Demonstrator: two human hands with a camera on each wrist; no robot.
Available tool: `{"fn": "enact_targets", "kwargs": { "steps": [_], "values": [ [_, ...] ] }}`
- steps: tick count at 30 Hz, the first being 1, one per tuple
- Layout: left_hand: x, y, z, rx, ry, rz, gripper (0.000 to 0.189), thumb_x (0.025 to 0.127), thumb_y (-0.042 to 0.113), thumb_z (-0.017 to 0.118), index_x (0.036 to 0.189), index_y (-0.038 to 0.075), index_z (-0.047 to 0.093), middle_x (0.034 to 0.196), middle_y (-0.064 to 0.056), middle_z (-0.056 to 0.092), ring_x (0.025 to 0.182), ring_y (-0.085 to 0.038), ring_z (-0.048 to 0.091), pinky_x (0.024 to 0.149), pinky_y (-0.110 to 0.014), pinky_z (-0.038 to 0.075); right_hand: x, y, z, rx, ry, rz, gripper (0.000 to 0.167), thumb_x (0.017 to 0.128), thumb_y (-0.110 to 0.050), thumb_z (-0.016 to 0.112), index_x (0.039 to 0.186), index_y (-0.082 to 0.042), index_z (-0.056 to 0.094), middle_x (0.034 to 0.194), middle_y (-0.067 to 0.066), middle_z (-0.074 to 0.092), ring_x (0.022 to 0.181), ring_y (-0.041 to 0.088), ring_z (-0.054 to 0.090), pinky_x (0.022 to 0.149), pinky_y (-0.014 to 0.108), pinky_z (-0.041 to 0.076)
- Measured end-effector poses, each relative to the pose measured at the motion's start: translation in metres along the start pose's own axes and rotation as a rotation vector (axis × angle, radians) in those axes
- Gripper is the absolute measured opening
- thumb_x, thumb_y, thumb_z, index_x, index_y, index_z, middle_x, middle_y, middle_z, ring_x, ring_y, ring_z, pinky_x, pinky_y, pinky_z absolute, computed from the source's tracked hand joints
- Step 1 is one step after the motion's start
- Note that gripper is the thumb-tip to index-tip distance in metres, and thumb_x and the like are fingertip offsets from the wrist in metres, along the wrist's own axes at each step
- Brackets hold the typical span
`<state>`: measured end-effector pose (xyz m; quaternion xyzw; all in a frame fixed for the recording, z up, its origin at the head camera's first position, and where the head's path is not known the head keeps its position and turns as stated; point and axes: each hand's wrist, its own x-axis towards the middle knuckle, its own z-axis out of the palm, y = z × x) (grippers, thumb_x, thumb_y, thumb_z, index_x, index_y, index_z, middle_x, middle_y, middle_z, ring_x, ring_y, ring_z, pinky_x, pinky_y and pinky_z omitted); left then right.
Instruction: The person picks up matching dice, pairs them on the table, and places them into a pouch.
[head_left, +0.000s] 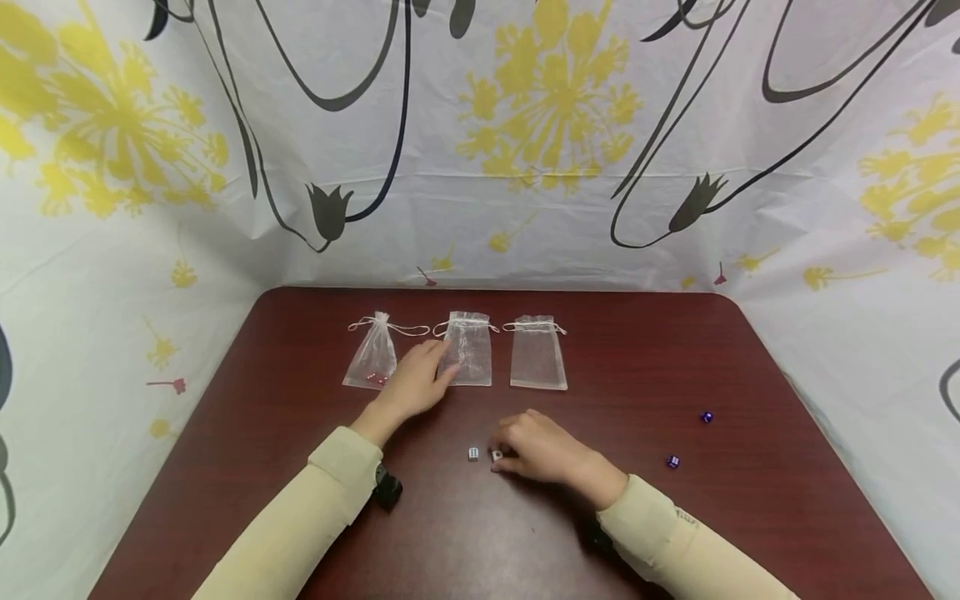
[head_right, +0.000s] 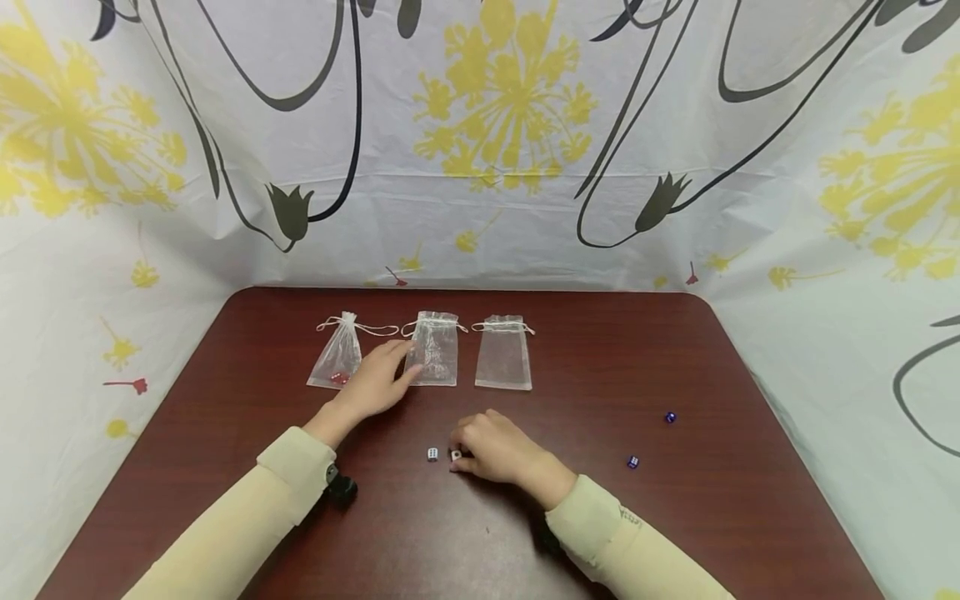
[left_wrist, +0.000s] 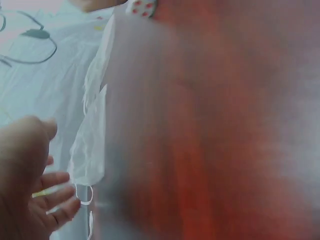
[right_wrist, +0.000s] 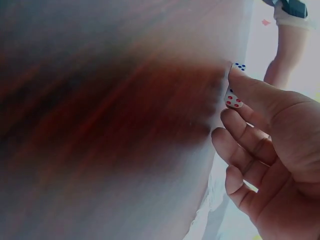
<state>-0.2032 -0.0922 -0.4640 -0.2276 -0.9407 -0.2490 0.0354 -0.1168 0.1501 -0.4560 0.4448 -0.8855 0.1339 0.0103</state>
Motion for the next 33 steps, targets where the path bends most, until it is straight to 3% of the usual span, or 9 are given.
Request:
{"fn": "enact_targets", "kwargs": {
  "steps": [3, 7, 12, 17, 22, 25, 27, 29, 33],
  "values": [
    [0.012, -0.002, 0.000, -0.005, 0.059, -0.096, 0.046, 0.102, 0.030, 0.059, 0.135, -0.003, 0.060, 0.129, -0.023, 0.063, 0.121, -0.040, 0.059, 0.104, -0.053, 0.046, -0.001, 0.001, 0.001, -0.003, 0.002, -0.002, 0.018, 0.083, -0.030, 0.085, 0.081, -0.018, 0.071, 0.075, -0.011, 0.061, 0.066, -0.001, 0.053, 0.064, 0.028, 0.047],
    [0.025, -0.005, 0.002, 0.004, 0.077, -0.199, 0.031, 0.101, 0.029, 0.059, 0.104, 0.000, 0.069, 0.098, -0.019, 0.070, 0.094, -0.039, 0.068, 0.085, -0.052, 0.054, -0.001, 0.001, 0.003, 0.011, -0.004, -0.006, 0.017, 0.084, -0.029, 0.084, 0.083, -0.018, 0.071, 0.076, -0.010, 0.062, 0.067, -0.001, 0.053, 0.064, 0.027, 0.047],
    [0.037, -0.006, 0.003, 0.018, 0.050, -0.288, 0.038, 0.100, 0.032, 0.060, 0.075, 0.005, 0.064, 0.078, -0.014, 0.067, 0.076, -0.037, 0.067, 0.073, -0.050, 0.055, -0.001, 0.002, 0.004, 0.024, -0.001, 0.001, 0.018, 0.083, -0.028, 0.085, 0.082, -0.017, 0.071, 0.074, -0.010, 0.060, 0.065, -0.001, 0.051, 0.060, 0.023, 0.045],
    [0.044, -0.005, 0.002, 0.018, 0.017, -0.356, 0.052, 0.100, 0.033, 0.059, 0.055, 0.011, 0.047, 0.060, -0.007, 0.052, 0.058, -0.027, 0.053, 0.058, -0.041, 0.046, -0.001, 0.000, 0.005, 0.040, 0.010, 0.000, 0.019, 0.085, -0.031, 0.084, 0.082, -0.016, 0.071, 0.075, -0.010, 0.061, 0.065, -0.001, 0.052, 0.060, 0.022, 0.046],
    [0.048, -0.007, 0.002, 0.034, -0.037, -0.393, 0.056, 0.101, 0.035, 0.059, 0.053, 0.011, 0.045, 0.054, -0.001, 0.039, 0.054, -0.020, 0.039, 0.053, -0.035, 0.034, -0.003, 0.000, 0.005, 0.053, 0.020, -0.004, 0.021, 0.086, -0.034, 0.082, 0.083, -0.016, 0.072, 0.078, -0.009, 0.064, 0.069, -0.001, 0.056, 0.063, 0.022, 0.050],
    [0.049, -0.007, 0.002, 0.052, -0.037, -0.403, 0.044, 0.099, 0.037, 0.063, 0.064, 0.010, 0.062, 0.063, 0.000, 0.053, 0.060, -0.020, 0.051, 0.057, -0.036, 0.044, -0.004, 0.001, 0.004, 0.065, 0.021, 0.012, 0.021, 0.087, -0.036, 0.081, 0.085, -0.017, 0.073, 0.080, -0.009, 0.066, 0.071, -0.001, 0.059, 0.065, 0.022, 0.051],
    [0.049, -0.007, 0.003, 0.053, -0.036, -0.412, 0.033, 0.098, 0.037, 0.066, 0.078, 0.011, 0.072, 0.076, -0.002, 0.065, 0.072, -0.023, 0.061, 0.066, -0.039, 0.052, -0.005, 0.002, 0.003, 0.072, 0.019, 0.029, 0.021, 0.088, -0.037, 0.080, 0.086, -0.017, 0.074, 0.081, -0.009, 0.066, 0.072, 0.000, 0.060, 0.066, 0.022, 0.052],
    [0.050, -0.007, 0.004, 0.060, -0.031, -0.409, 0.025, 0.097, 0.035, 0.068, 0.088, 0.013, 0.075, 0.089, -0.004, 0.071, 0.083, -0.027, 0.067, 0.074, -0.044, 0.055, -0.006, 0.003, 0.001, 0.081, 0.020, 0.044, 0.022, 0.088, -0.038, 0.080, 0.088, -0.017, 0.075, 0.082, -0.008, 0.067, 0.073, 0.001, 0.062, 0.067, 0.021, 0.053],
    [0.050, -0.007, 0.007, 0.038, -0.022, -0.397, 0.021, 0.096, 0.032, 0.068, 0.087, 0.014, 0.073, 0.092, -0.005, 0.071, 0.088, -0.030, 0.068, 0.078, -0.045, 0.055, -0.009, 0.005, -0.001, 0.096, 0.032, 0.064, 0.022, 0.088, -0.038, 0.079, 0.088, -0.017, 0.075, 0.081, -0.008, 0.066, 0.072, 0.002, 0.060, 0.066, 0.022, 0.051]
  ]
}}
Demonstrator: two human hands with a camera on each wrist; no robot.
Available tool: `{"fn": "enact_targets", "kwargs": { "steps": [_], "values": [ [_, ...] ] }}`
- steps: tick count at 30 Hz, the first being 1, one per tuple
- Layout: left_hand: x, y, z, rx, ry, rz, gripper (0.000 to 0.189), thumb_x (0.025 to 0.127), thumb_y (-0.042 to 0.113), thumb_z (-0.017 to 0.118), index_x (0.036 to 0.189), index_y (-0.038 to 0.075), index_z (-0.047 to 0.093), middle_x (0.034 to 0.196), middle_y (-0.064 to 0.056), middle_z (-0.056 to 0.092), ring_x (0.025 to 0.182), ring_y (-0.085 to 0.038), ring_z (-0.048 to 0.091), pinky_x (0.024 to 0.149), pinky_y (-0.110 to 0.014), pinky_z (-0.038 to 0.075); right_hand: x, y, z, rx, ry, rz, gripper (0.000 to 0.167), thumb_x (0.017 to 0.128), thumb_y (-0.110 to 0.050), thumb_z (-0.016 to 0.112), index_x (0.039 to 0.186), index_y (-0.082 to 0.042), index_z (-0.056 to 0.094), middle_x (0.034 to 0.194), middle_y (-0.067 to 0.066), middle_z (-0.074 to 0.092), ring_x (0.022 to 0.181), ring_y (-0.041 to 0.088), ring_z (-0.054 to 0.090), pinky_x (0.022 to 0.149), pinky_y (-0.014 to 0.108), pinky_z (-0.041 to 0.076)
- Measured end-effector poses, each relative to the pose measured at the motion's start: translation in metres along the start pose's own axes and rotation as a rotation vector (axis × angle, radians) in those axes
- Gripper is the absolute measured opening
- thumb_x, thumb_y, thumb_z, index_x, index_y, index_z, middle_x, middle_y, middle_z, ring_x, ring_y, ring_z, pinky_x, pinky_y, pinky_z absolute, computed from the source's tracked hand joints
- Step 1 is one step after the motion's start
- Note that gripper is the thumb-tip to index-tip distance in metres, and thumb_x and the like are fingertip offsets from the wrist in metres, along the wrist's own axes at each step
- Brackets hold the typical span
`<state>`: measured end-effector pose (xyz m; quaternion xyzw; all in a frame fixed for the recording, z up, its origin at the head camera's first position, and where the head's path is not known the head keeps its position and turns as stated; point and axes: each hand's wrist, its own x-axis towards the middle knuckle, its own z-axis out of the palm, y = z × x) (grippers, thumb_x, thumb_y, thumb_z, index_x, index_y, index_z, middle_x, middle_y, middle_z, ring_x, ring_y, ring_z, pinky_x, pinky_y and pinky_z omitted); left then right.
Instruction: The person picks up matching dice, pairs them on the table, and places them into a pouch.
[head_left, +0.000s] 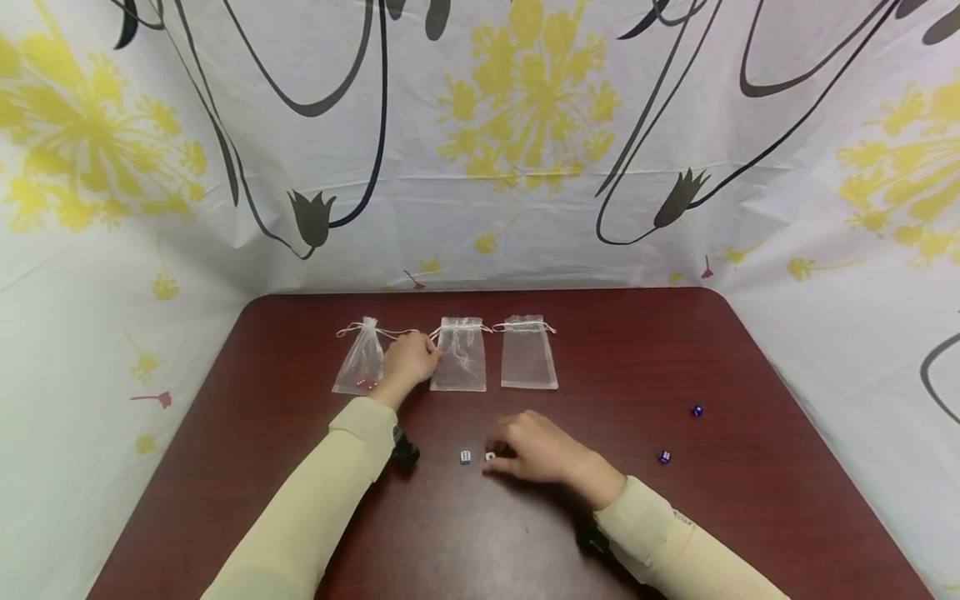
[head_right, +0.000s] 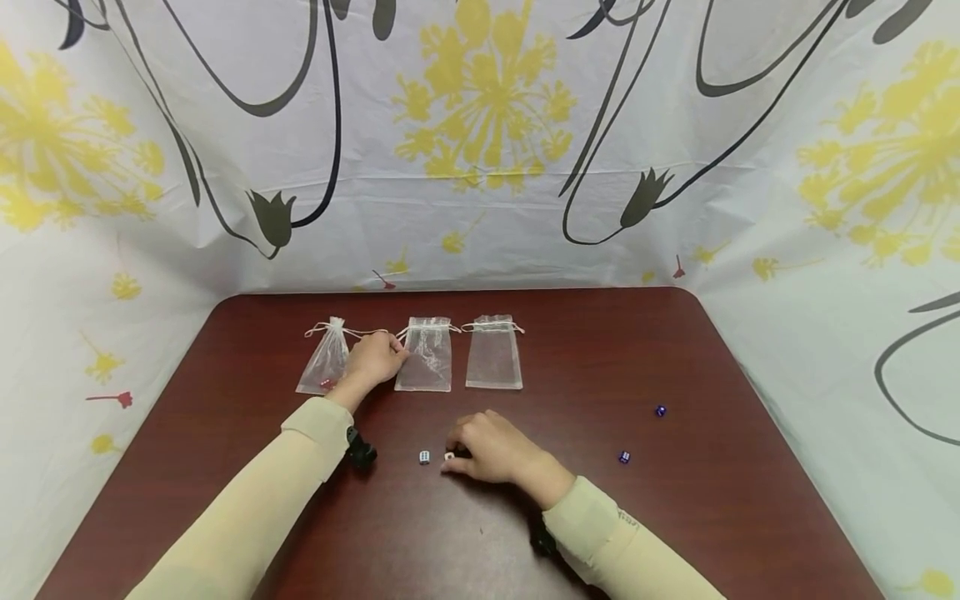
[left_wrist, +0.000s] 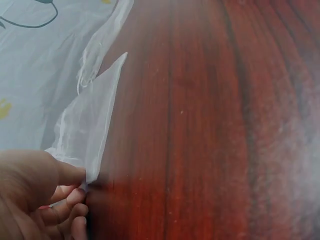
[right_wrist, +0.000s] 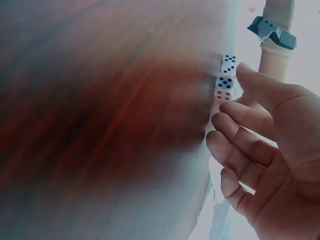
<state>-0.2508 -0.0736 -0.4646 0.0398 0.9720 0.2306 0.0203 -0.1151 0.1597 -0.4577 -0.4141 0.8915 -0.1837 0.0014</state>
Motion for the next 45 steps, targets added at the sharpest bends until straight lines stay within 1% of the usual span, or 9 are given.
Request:
{"fn": "enact_targets", "kwargs": {
  "steps": [10, 15, 20, 28, 33, 37, 40, 42, 45],
  "values": [
    [-0.027, -0.007, 0.003, -0.223, 0.132, 0.197, 0.013, 0.096, 0.026, 0.071, 0.088, 0.015, 0.071, 0.075, 0.002, 0.066, 0.070, -0.018, 0.061, 0.072, -0.039, 0.050, -0.002, 0.004, -0.006, 0.086, 0.067, 0.023, 0.013, 0.090, -0.027, 0.079, 0.093, -0.015, 0.076, 0.085, -0.008, 0.068, 0.076, 0.004, 0.063, 0.068, 0.024, 0.053],
    [-0.042, -0.006, -0.002, -0.314, 0.209, 0.274, 0.011, 0.095, 0.021, 0.073, 0.088, 0.013, 0.070, 0.073, 0.003, 0.066, 0.066, -0.014, 0.060, 0.067, -0.036, 0.050, -0.001, 0.007, -0.012, 0.074, 0.116, 0.020, 0.011, 0.090, -0.025, 0.078, 0.092, -0.015, 0.076, 0.084, -0.009, 0.066, 0.073, 0.002, 0.060, 0.067, 0.025, 0.052],
    [-0.055, -0.004, -0.011, -0.382, 0.269, 0.347, 0.010, 0.095, 0.015, 0.073, 0.087, 0.011, 0.068, 0.070, 0.003, 0.064, 0.061, -0.011, 0.057, 0.061, -0.031, 0.048, 0.002, 0.007, -0.024, 0.089, 0.178, 0.017, 0.017, 0.091, -0.027, 0.078, 0.094, -0.011, 0.075, 0.083, -0.008, 0.066, 0.071, 0.007, 0.060, 0.066, 0.025, 0.051],
    [-0.074, 0.006, -0.029, -0.434, 0.307, 0.422, 0.007, 0.092, 0.010, 0.075, 0.090, 0.009, 0.068, 0.076, 0.001, 0.067, 0.064, -0.011, 0.058, 0.063, -0.029, 0.049, 0.015, 0.007, -0.055, 0.205, 0.407, -0.070, 0.012, 0.086, -0.012, 0.082, 0.092, -0.005, 0.074, 0.083, -0.003, 0.069, 0.074, 0.011, 0.065, 0.064, 0.030, 0.057],
    [-0.082, 0.012, -0.036, -0.436, 0.328, 0.471, 0.007, 0.091, 0.006, 0.075, 0.090, 0.009, 0.068, 0.081, -0.001, 0.069, 0.069, -0.011, 0.061, 0.065, -0.029, 0.053, 0.022, 0.006, -0.075, 0.226, 0.522, -0.095, 0.010, 0.084, -0.008, 0.082, 0.091, -0.007, 0.075, 0.081, -0.004, 0.070, 0.071, 0.007, 0.064, 0.061, 0.025, 0.054],
    [-0.087, 0.013, -0.041, -0.446, 0.327, 0.506, 0.007, 0.091, 0.004, 0.074, 0.091, 0.008, 0.068, 0.083, -0.001, 0.069, 0.070, -0.010, 0.062, 0.064, -0.027, 0.055, 0.023, 0.006, -0.085, 0.210, 0.691, -0.098, 0.012, 0.079, -0.004, 0.084, 0.086, -0.009, 0.076, 0.076, -0.004, 0.068, 0.063, 0.012, 0.060, 0.057, 0.021, 0.047],
    [-0.090, 0.015, -0.044, -0.463, 0.322, 0.530, 0.008, 0.091, 0.003, 0.074, 0.091, 0.007, 0.068, 0.084, -0.002, 0.069, 0.070, -0.010, 0.062, 0.063, -0.026, 0.055, 0.025, 0.005, -0.087, 0.209, 0.821, -0.103, 0.019, 0.074, -0.001, 0.086, 0.089, -0.006, 0.075, 0.079, 0.003, 0.067, 0.061, 0.017, 0.056, 0.054, 0.023, 0.042],
    [-0.092, 0.016, -0.047, -0.473, 0.322, 0.545, 0.008, 0.091, 0.002, 0.074, 0.091, 0.007, 0.068, 0.084, -0.002, 0.068, 0.070, -0.010, 0.062, 0.063, -0.027, 0.055, 0.027, 0.004, -0.088, 0.218, 0.854, -0.106, 0.027, 0.072, 0.000, 0.087, 0.096, -0.004, 0.074, 0.084, 0.007, 0.067, 0.063, 0.019, 0.056, 0.054, 0.025, 0.042],
    [-0.095, 0.017, -0.050, -0.472, 0.326, 0.561, 0.009, 0.090, 0.002, 0.075, 0.091, 0.007, 0.068, 0.084, -0.002, 0.068, 0.070, -0.010, 0.061, 0.063, -0.031, 0.056, 0.030, 0.002, -0.088, 0.229, 0.827, -0.113, 0.029, 0.075, 0.000, 0.085, 0.101, -0.003, 0.073, 0.090, 0.008, 0.068, 0.065, 0.018, 0.056, 0.056, 0.028, 0.042]
  ]
}}
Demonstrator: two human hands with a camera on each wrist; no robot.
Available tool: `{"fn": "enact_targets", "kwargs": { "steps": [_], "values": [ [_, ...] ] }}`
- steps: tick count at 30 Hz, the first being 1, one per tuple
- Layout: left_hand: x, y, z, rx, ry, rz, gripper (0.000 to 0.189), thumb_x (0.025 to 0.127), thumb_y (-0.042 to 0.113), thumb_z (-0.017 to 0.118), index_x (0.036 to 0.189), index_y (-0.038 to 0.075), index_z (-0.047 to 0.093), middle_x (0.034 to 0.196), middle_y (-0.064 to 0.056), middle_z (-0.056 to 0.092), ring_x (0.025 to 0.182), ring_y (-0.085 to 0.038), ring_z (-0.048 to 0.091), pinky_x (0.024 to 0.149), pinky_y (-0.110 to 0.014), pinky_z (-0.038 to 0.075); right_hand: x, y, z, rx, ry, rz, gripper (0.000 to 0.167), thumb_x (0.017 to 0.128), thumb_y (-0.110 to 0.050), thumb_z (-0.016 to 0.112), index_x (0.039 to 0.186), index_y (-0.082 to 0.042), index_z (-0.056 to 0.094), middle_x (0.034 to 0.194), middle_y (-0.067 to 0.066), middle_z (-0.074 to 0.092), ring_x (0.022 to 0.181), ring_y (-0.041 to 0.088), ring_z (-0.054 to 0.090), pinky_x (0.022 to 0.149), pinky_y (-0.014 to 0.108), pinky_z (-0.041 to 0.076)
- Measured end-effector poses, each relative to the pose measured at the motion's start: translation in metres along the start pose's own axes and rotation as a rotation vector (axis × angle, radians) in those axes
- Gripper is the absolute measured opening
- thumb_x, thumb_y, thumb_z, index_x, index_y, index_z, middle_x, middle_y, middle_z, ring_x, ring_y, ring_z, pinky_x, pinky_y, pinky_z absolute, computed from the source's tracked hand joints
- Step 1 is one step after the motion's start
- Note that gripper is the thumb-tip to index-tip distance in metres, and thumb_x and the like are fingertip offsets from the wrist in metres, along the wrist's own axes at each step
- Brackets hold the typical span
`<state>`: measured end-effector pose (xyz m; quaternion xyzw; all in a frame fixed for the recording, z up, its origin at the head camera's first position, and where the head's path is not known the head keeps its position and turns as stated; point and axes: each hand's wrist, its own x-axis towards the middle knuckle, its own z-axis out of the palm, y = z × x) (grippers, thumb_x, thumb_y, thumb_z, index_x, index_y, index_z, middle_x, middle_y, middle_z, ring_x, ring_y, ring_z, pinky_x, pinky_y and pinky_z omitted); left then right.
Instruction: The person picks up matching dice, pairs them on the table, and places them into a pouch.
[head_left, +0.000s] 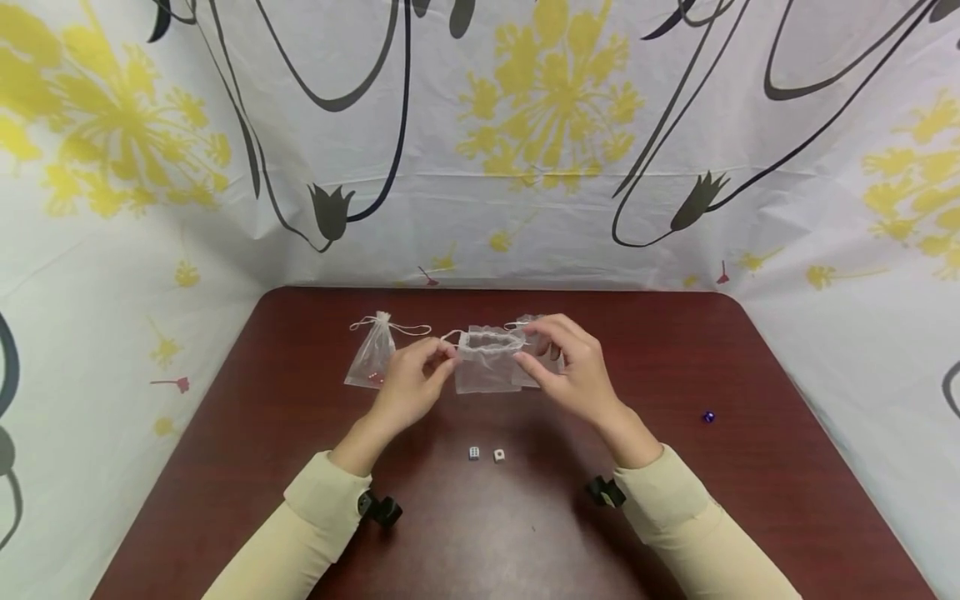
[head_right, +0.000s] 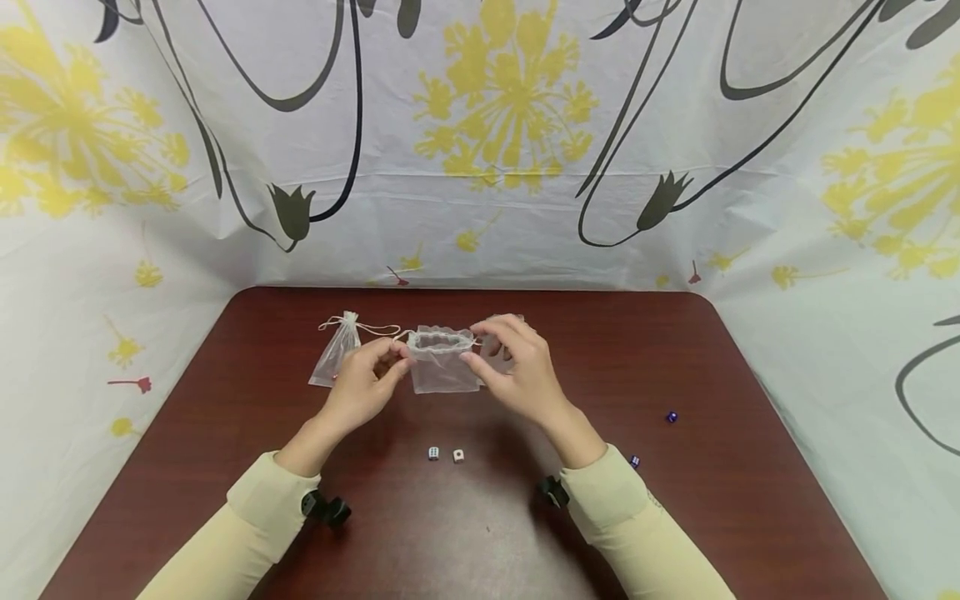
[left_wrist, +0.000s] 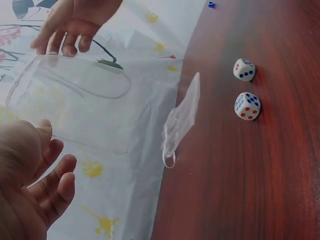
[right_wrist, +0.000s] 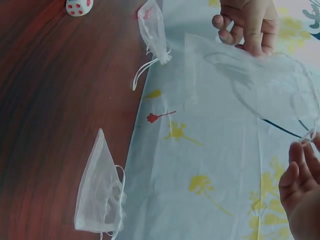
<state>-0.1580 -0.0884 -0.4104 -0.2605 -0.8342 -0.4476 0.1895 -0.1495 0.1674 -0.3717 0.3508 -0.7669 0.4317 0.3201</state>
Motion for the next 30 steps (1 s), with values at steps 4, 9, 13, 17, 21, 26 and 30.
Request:
{"fn": "enact_targets", "kwargs": {
  "steps": [4, 9, 13, 17, 21, 26, 30],
  "values": [
    [-0.002, 0.003, -0.002, 0.019, -0.013, 0.011, 0.008, 0.091, 0.005, 0.075, 0.091, 0.009, 0.068, 0.082, 0.000, 0.067, 0.069, -0.009, 0.060, 0.061, -0.034, 0.057, -0.002, 0.000, 0.004, 0.000, -0.046, -0.002, 0.016, 0.080, 0.002, 0.081, 0.092, -0.005, 0.074, 0.083, 0.005, 0.068, 0.062, 0.017, 0.053, 0.054, 0.029, 0.042],
    [-0.006, 0.004, -0.006, 0.011, 0.033, -0.001, 0.016, 0.089, 0.011, 0.077, 0.099, 0.009, 0.064, 0.095, -0.001, 0.068, 0.084, -0.013, 0.060, 0.074, -0.033, 0.053, -0.002, 0.000, 0.004, 0.005, -0.028, 0.012, 0.013, 0.080, 0.003, 0.081, 0.087, -0.007, 0.076, 0.082, 0.004, 0.071, 0.062, 0.015, 0.052, 0.054, 0.027, 0.040],
    [-0.004, 0.005, -0.010, -0.057, 0.105, 0.069, 0.030, 0.084, 0.009, 0.074, 0.107, 0.003, 0.056, 0.117, -0.009, 0.064, 0.110, -0.023, 0.056, 0.091, -0.043, 0.048, 0.000, 0.000, 0.003, 0.009, -0.009, 0.027, 0.012, 0.081, 0.003, 0.081, 0.086, -0.007, 0.076, 0.082, 0.004, 0.072, 0.062, 0.013, 0.053, 0.053, 0.027, 0.040],
    [0.002, 0.018, -0.017, -0.047, 0.075, 0.205, 0.036, 0.085, 0.007, 0.076, 0.113, 0.001, 0.056, 0.117, -0.010, 0.065, 0.107, -0.023, 0.060, 0.088, -0.043, 0.052, 0.001, -0.001, 0.002, 0.008, -0.023, 0.043, 0.011, 0.082, 0.002, 0.080, 0.086, -0.007, 0.076, 0.082, 0.003, 0.072, 0.063, 0.011, 0.054, 0.053, 0.025, 0.040],
    [0.008, 0.031, -0.021, -0.034, 0.038, 0.265, 0.039, 0.084, 0.001, 0.081, 0.115, 0.004, 0.058, 0.097, -0.006, 0.072, 0.082, -0.015, 0.067, 0.069, -0.029, 0.056, 0.002, -0.002, 0.001, 0.041, -0.050, 0.056, 0.011, 0.082, 0.003, 0.080, 0.086, -0.006, 0.075, 0.084, 0.003, 0.073, 0.071, 0.012, 0.061, 0.060, 0.024, 0.044],
    [0.010, 0.039, -0.024, -0.098, 0.042, 0.285, 0.037, 0.082, -0.007, 0.080, 0.111, 0.002, 0.059, 0.088, -0.009, 0.073, 0.076, -0.016, 0.070, 0.066, -0.025, 0.058, 0.002, -0.004, 0.004, 0.115, -0.083, 0.031, 0.021, 0.076, 0.012, 0.081, 0.088, -0.004, 0.075, 0.086, 0.006, 0.073, 0.073, 0.014, 0.063, 0.061, 0.025, 0.046],
    [0.012, 0.042, -0.030, -0.080, -0.046, 0.325, 0.033, 0.083, -0.007, 0.078, 0.113, 0.002, 0.066, 0.094, -0.009, 0.074, 0.080, -0.016, 0.070, 0.071, -0.027, 0.059, 0.002, -0.008, 0.007, 0.137, -0.106, 0.030, 0.023, 0.075, 0.013, 0.081, 0.090, -0.004, 0.076, 0.086, 0.006, 0.073, 0.070, 0.012, 0.060, 0.059, 0.020, 0.044]
  ]
}}
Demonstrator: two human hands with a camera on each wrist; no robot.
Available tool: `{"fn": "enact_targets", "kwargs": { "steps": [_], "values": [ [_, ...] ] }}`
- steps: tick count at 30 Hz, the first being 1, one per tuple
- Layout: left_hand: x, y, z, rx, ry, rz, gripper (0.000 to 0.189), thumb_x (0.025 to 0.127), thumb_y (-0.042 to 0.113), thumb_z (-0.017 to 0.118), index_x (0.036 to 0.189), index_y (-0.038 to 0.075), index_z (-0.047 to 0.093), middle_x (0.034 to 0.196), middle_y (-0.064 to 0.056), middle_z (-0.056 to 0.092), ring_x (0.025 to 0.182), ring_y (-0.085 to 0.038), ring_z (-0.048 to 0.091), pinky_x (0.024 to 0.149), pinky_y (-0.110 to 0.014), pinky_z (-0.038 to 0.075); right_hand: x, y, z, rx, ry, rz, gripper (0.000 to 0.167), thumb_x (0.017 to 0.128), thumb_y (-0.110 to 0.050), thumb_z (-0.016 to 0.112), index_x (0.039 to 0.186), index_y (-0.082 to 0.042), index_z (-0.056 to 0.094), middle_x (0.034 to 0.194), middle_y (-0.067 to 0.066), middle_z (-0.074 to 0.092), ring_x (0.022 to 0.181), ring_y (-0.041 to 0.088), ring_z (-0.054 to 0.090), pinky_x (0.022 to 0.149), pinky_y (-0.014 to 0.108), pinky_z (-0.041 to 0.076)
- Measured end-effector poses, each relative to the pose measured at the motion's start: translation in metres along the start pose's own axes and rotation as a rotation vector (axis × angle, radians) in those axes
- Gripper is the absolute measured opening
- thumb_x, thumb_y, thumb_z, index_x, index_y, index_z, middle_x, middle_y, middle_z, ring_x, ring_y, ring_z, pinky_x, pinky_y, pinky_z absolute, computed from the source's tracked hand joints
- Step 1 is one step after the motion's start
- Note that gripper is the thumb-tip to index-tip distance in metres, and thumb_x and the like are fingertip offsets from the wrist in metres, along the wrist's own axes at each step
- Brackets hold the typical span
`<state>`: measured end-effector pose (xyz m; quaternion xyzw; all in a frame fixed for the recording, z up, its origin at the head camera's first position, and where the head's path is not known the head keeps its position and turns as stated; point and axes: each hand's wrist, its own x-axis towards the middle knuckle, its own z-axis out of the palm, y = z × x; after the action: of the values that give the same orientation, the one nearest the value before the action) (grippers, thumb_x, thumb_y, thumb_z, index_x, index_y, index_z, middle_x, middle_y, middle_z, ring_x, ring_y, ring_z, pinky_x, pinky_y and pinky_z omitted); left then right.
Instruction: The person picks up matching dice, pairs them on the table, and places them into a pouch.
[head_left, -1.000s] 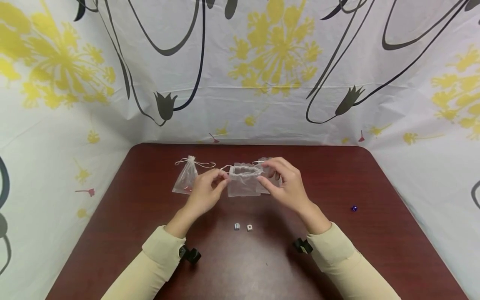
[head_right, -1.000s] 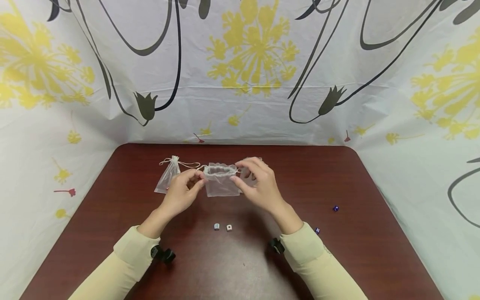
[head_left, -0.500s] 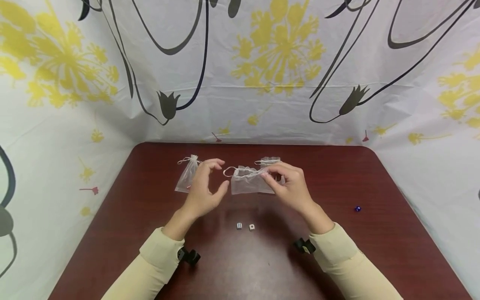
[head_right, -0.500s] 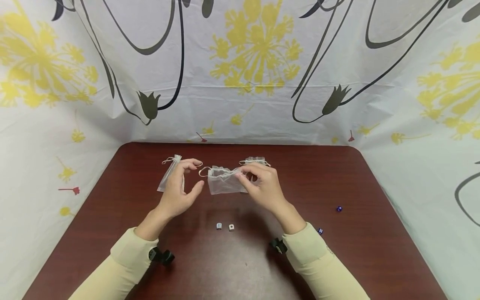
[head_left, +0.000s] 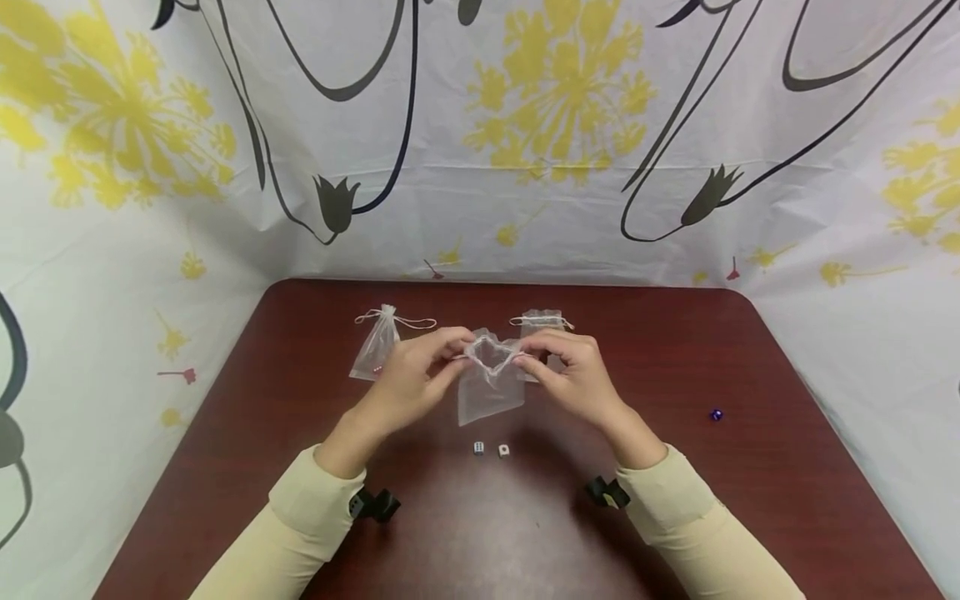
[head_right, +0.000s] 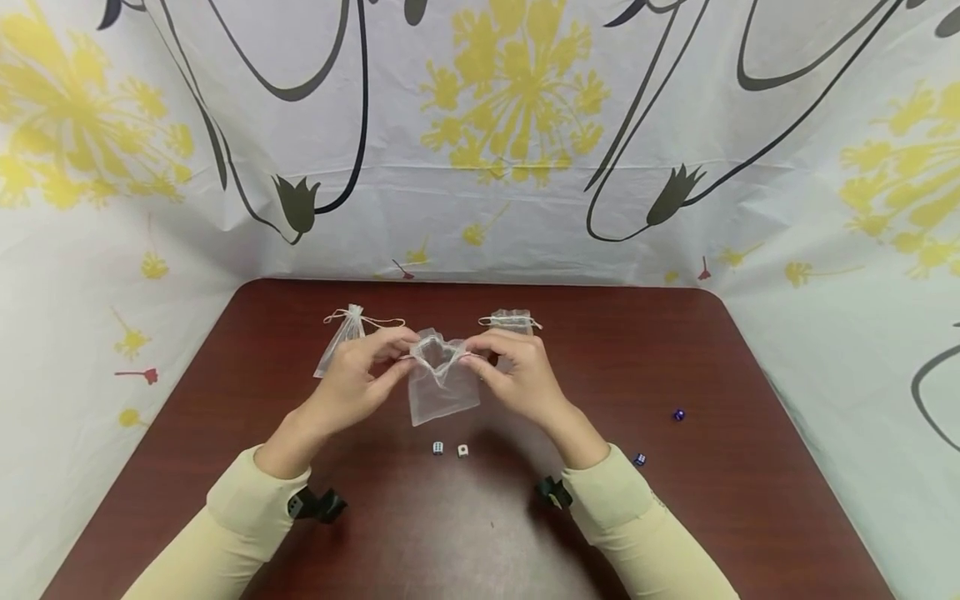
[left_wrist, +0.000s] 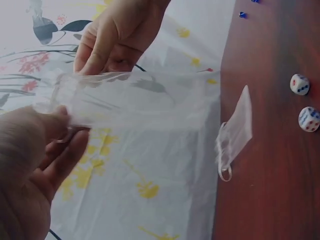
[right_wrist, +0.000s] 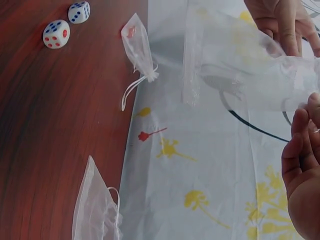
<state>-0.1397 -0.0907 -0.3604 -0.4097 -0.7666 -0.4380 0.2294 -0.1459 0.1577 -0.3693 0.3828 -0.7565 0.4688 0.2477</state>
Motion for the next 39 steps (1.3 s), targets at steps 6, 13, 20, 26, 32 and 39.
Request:
{"fn": "enact_targets", "kwargs": {
  "steps": [6, 13, 20, 26, 32, 39],
  "values": [
    [0.005, 0.002, -0.011, 0.061, -0.160, 0.009, 0.022, 0.088, -0.003, 0.075, 0.109, 0.003, 0.072, 0.100, -0.006, 0.073, 0.081, -0.012, 0.065, 0.069, -0.029, 0.057, 0.001, -0.001, 0.012, 0.003, -0.020, -0.016, 0.020, 0.077, 0.009, 0.083, 0.090, -0.005, 0.075, 0.081, 0.002, 0.070, 0.069, 0.012, 0.060, 0.060, 0.023, 0.048],
    [0.003, -0.002, -0.019, 0.100, -0.186, -0.036, 0.017, 0.088, -0.004, 0.075, 0.103, 0.002, 0.072, 0.098, -0.005, 0.074, 0.085, -0.014, 0.068, 0.072, -0.029, 0.057, -0.004, 0.002, 0.021, -0.018, -0.002, -0.044, 0.023, 0.074, 0.009, 0.084, 0.090, -0.004, 0.075, 0.080, 0.003, 0.071, 0.066, 0.013, 0.060, 0.056, 0.024, 0.049],
    [0.000, -0.008, -0.026, 0.153, -0.146, -0.018, 0.019, 0.087, -0.006, 0.074, 0.104, 0.003, 0.073, 0.099, -0.006, 0.075, 0.089, -0.018, 0.071, 0.078, -0.033, 0.059, -0.008, 0.007, 0.023, -0.052, -0.002, -0.033, 0.025, 0.072, 0.007, 0.087, 0.091, -0.003, 0.075, 0.081, 0.005, 0.072, 0.064, 0.015, 0.061, 0.054, 0.027, 0.049],
    [-0.002, -0.012, -0.036, 0.168, -0.088, -0.017, 0.017, 0.086, -0.008, 0.075, 0.100, 0.002, 0.072, 0.095, -0.006, 0.074, 0.086, -0.016, 0.070, 0.077, -0.032, 0.059, -0.023, 0.018, 0.031, -0.037, -0.044, 0.068, 0.018, 0.077, 0.003, 0.085, 0.091, -0.003, 0.075, 0.077, 0.001, 0.070, 0.064, 0.012, 0.062, 0.054, 0.026, 0.054],
    [-0.004, -0.015, -0.039, 0.165, -0.091, -0.029, 0.017, 0.086, -0.009, 0.074, 0.099, 0.002, 0.072, 0.096, -0.007, 0.074, 0.089, -0.018, 0.070, 0.079, -0.033, 0.059, -0.045, 0.028, 0.046, -0.086, -0.236, 0.172, 0.013, 0.085, -0.011, 0.083, 0.091, -0.006, 0.073, 0.078, -0.004, 0.066, 0.068, 0.007, 0.060, 0.059, 0.022, 0.053],
    [-0.009, -0.014, -0.040, 0.181, -0.086, -0.055, 0.016, 0.087, -0.007, 0.074, 0.100, 0.002, 0.073, 0.099, -0.008, 0.075, 0.091, -0.020, 0.071, 0.080, -0.035, 0.059, -0.060, 0.033, 0.058, -0.186, -0.470, 0.236, 0.018, 0.088, -0.023, 0.081, 0.089, -0.008, 0.072, 0.078, -0.004, 0.064, 0.069, 0.011, 0.058, 0.064, 0.023, 0.048]
  ]
}}
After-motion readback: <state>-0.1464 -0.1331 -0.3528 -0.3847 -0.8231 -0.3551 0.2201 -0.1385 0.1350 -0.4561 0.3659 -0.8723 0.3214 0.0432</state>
